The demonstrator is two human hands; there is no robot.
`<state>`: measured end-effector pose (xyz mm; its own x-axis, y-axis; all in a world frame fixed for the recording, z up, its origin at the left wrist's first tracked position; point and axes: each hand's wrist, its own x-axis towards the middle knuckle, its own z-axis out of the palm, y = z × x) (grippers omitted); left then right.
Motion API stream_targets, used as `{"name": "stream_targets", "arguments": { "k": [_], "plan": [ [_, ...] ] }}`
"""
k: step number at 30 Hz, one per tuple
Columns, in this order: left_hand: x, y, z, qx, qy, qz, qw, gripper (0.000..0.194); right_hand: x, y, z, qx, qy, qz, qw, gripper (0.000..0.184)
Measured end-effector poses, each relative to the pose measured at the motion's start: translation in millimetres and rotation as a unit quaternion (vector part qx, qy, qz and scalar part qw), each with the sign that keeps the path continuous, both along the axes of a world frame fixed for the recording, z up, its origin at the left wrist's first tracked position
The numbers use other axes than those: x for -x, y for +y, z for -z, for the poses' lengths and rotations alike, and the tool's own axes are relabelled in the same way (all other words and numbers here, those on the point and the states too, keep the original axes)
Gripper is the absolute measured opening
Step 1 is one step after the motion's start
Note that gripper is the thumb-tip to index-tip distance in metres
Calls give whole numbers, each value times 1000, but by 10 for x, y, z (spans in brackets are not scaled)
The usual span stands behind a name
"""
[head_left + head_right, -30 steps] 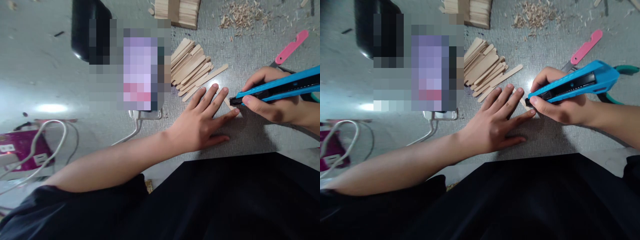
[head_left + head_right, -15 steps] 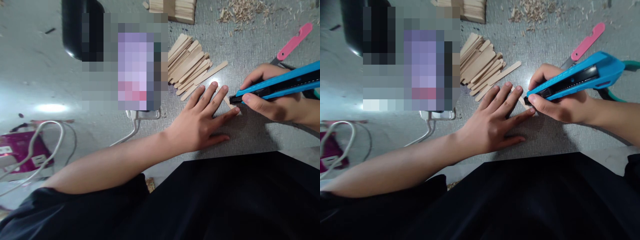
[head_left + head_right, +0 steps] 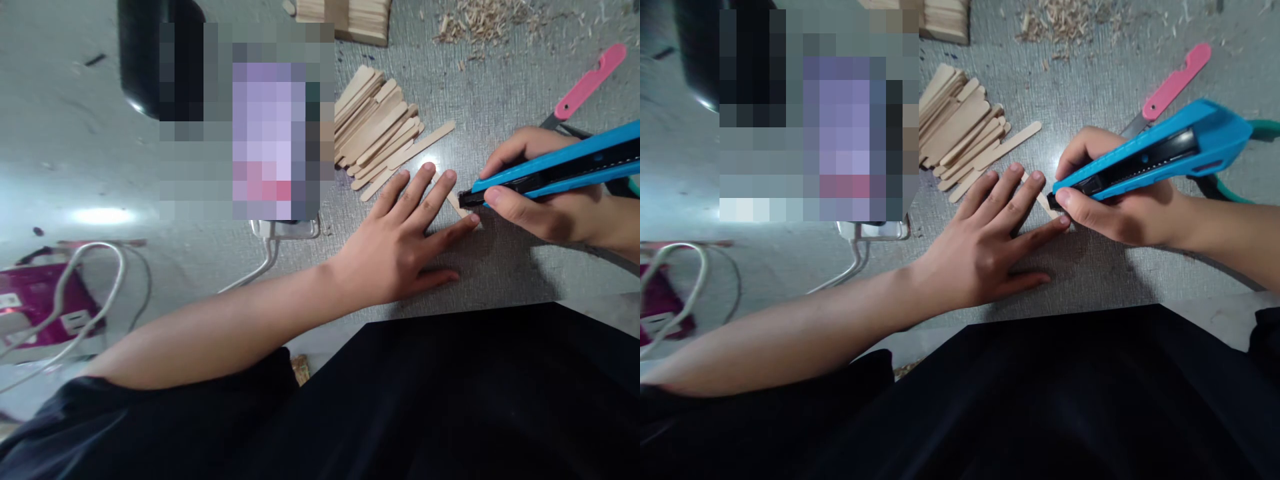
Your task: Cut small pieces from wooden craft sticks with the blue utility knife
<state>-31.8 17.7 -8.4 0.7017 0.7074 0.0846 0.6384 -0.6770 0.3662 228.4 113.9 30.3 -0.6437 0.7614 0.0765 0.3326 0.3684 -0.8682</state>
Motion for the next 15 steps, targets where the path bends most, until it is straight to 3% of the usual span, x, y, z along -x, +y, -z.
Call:
{"name": "stream_targets", "arguments": {
  "k": [15],
  "plan": [
    [3,1,25,-2,-3,-2,1000,84,6,-3,3,-6,2,0,1000,8]
  ]
}}
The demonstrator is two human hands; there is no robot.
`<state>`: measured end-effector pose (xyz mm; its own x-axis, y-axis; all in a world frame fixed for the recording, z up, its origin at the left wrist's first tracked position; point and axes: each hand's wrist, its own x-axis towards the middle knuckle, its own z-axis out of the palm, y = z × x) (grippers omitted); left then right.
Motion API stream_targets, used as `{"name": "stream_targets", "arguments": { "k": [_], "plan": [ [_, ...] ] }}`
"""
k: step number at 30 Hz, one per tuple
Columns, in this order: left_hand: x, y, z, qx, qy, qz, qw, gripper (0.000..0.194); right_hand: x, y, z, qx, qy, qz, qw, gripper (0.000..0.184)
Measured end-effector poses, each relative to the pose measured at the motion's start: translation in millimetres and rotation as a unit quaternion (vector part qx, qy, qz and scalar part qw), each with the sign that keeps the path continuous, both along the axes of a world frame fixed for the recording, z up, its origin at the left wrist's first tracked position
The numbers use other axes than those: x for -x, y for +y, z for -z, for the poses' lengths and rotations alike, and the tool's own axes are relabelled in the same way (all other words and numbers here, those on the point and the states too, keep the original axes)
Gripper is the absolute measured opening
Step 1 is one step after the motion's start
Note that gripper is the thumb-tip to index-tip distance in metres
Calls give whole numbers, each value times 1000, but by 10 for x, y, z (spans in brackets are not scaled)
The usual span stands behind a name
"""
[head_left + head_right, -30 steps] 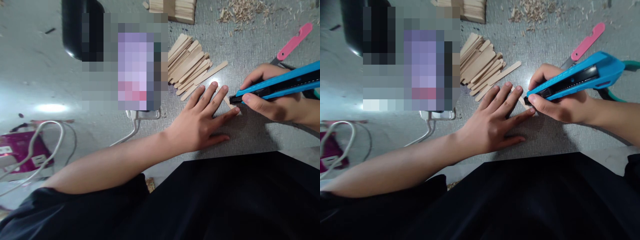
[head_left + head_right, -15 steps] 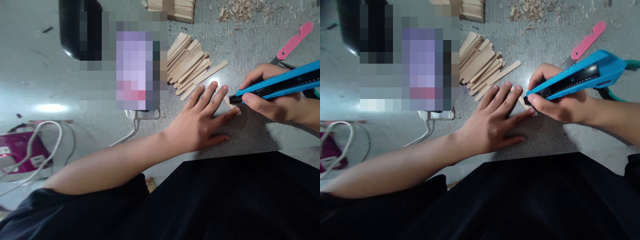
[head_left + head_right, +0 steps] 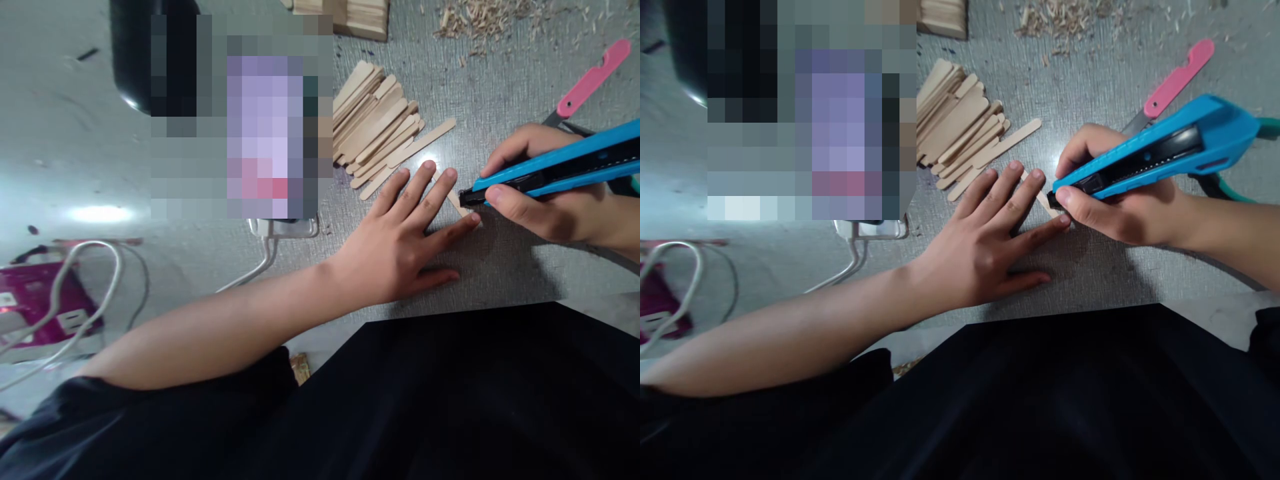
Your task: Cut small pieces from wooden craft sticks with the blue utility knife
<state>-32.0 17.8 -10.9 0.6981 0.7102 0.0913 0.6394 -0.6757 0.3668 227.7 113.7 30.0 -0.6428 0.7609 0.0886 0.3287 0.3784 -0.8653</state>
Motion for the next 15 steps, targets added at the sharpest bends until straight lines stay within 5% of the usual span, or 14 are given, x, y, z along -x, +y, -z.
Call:
{"name": "stream_targets", "arguments": {
  "k": [15],
  "plan": [
    [-2,2,1,-3,3,-2,1000,83,-33,4,19,-24,-13,-9,1000,8]
  ]
}}
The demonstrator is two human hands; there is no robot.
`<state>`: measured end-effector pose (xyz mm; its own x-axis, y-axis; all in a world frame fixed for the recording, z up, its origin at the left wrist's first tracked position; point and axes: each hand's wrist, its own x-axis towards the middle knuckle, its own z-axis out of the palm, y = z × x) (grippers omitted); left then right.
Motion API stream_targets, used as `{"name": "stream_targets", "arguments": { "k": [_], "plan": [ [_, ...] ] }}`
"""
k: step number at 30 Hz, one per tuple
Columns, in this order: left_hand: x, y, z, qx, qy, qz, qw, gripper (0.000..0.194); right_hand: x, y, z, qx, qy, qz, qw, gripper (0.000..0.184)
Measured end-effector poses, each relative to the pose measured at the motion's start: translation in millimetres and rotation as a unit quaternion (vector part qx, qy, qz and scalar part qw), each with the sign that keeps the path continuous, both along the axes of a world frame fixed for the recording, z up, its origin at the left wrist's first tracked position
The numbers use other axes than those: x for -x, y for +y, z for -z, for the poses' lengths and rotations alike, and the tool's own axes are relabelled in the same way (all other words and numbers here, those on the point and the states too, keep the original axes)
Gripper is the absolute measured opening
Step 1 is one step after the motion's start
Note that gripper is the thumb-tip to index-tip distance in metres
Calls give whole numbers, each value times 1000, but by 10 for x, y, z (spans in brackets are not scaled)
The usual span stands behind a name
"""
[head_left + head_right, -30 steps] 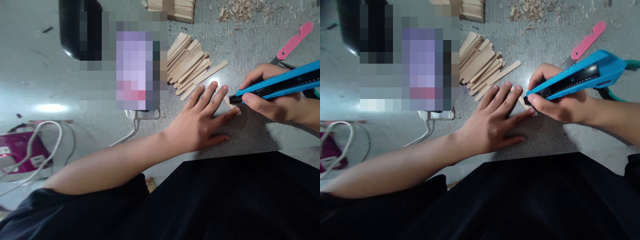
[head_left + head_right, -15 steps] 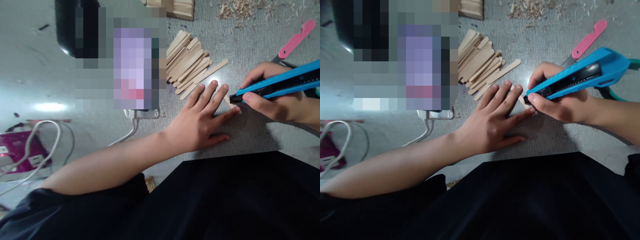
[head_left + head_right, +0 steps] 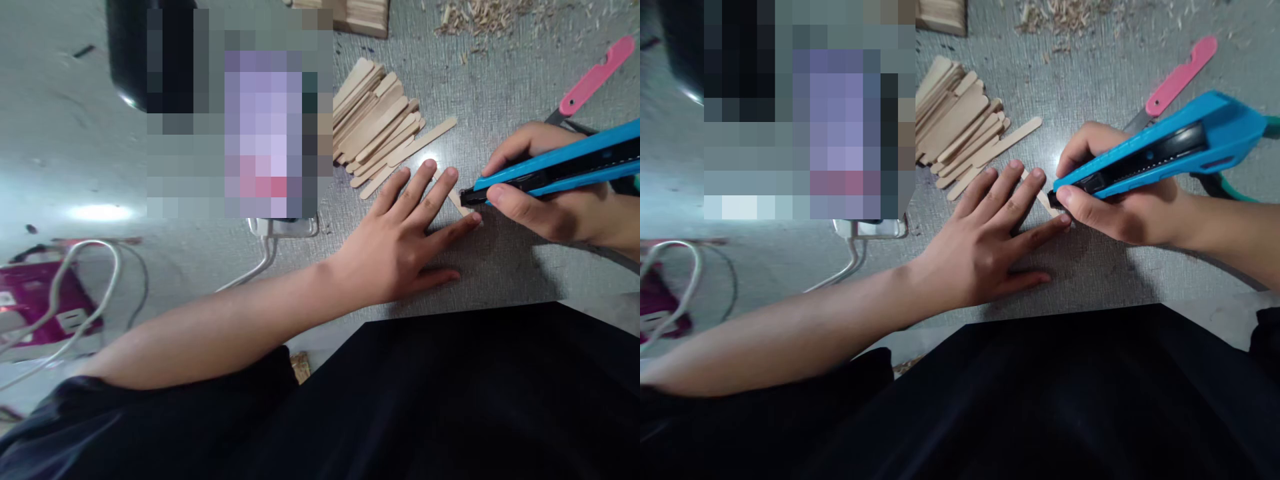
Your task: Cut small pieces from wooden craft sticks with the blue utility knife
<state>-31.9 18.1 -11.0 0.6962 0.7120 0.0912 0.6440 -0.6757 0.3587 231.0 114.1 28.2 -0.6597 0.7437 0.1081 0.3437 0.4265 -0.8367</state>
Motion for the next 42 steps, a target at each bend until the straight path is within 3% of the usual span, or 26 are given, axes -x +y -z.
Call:
{"name": "stream_targets", "arguments": {
  "k": [12,21,29,42],
  "plan": [
    [-4,-9,28,-2,-28,-3,1000,81,-8,-14,-6,22,-22,19,999,24],
    [3,-6,2,-7,-4,6,1000,82,-5,10,25,6,20,-6,1000,9],
    [-2,-3,6,8,-3,1,1000,81,-9,6,25,-5,10,0,1000,11],
    [12,0,22,-7,0,8,1000,77,5,-18,-7,39,-10,15,999,16]
  ]
}}
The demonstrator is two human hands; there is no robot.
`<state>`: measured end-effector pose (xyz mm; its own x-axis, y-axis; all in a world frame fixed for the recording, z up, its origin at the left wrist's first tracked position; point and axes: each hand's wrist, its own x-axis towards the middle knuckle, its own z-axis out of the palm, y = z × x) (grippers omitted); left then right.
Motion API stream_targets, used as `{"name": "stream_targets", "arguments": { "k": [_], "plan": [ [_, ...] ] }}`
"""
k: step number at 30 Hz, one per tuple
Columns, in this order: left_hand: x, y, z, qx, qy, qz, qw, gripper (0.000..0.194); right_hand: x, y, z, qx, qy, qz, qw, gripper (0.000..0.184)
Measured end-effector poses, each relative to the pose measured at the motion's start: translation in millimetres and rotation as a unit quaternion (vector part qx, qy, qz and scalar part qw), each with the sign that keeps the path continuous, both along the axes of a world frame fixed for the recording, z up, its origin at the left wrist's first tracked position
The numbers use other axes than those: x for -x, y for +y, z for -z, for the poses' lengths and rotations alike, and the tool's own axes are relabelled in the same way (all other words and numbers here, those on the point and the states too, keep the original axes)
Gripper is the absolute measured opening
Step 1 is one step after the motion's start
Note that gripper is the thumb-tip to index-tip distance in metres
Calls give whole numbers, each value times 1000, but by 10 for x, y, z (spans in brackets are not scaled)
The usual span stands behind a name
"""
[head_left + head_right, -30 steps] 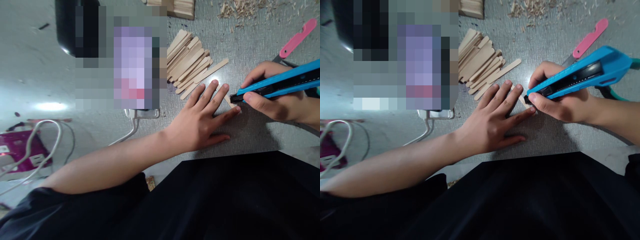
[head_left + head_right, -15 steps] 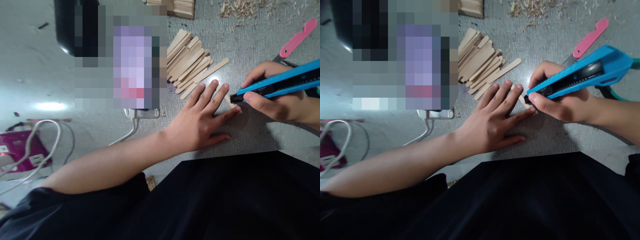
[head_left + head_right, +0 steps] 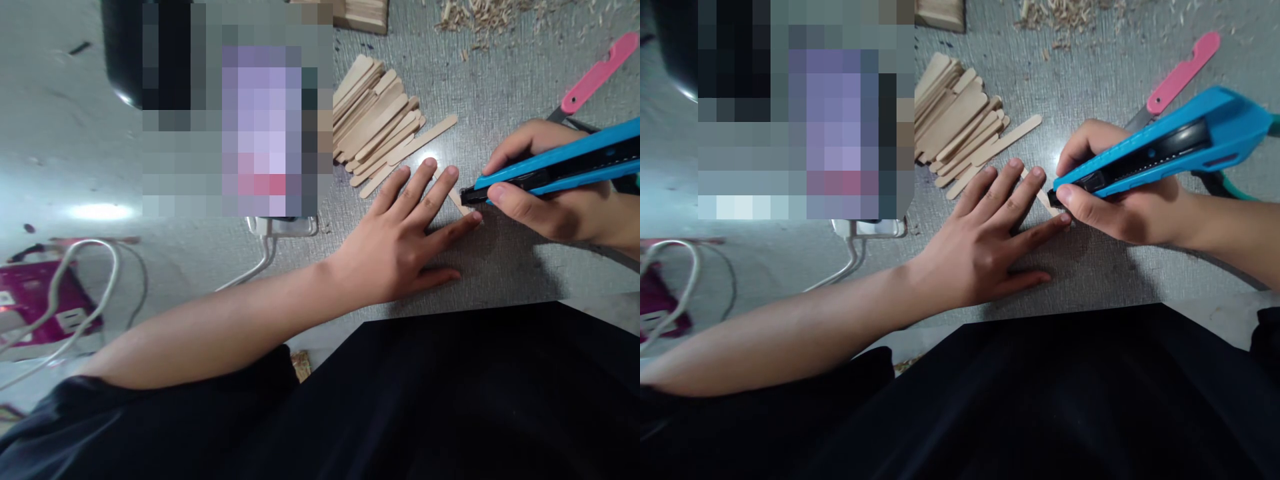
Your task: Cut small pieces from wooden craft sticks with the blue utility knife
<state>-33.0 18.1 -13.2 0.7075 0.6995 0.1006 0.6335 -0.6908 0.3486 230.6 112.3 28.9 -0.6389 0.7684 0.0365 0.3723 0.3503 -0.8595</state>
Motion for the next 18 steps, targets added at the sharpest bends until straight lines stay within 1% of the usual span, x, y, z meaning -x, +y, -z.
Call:
{"name": "stream_targets", "arguments": {
  "k": [9,14,18],
  "plan": [
    [-13,5,-24,12,-1,-5,1000,80,9,-10,-31,7,-21,22,1000,9],
    [-14,-1,-42,25,-7,-7,1000,81,13,-6,-35,4,-15,13,1000,7],
    [-10,-2,-40,9,-2,-3,1000,81,28,0,-35,1,-4,11,1000,8]
  ]
}}
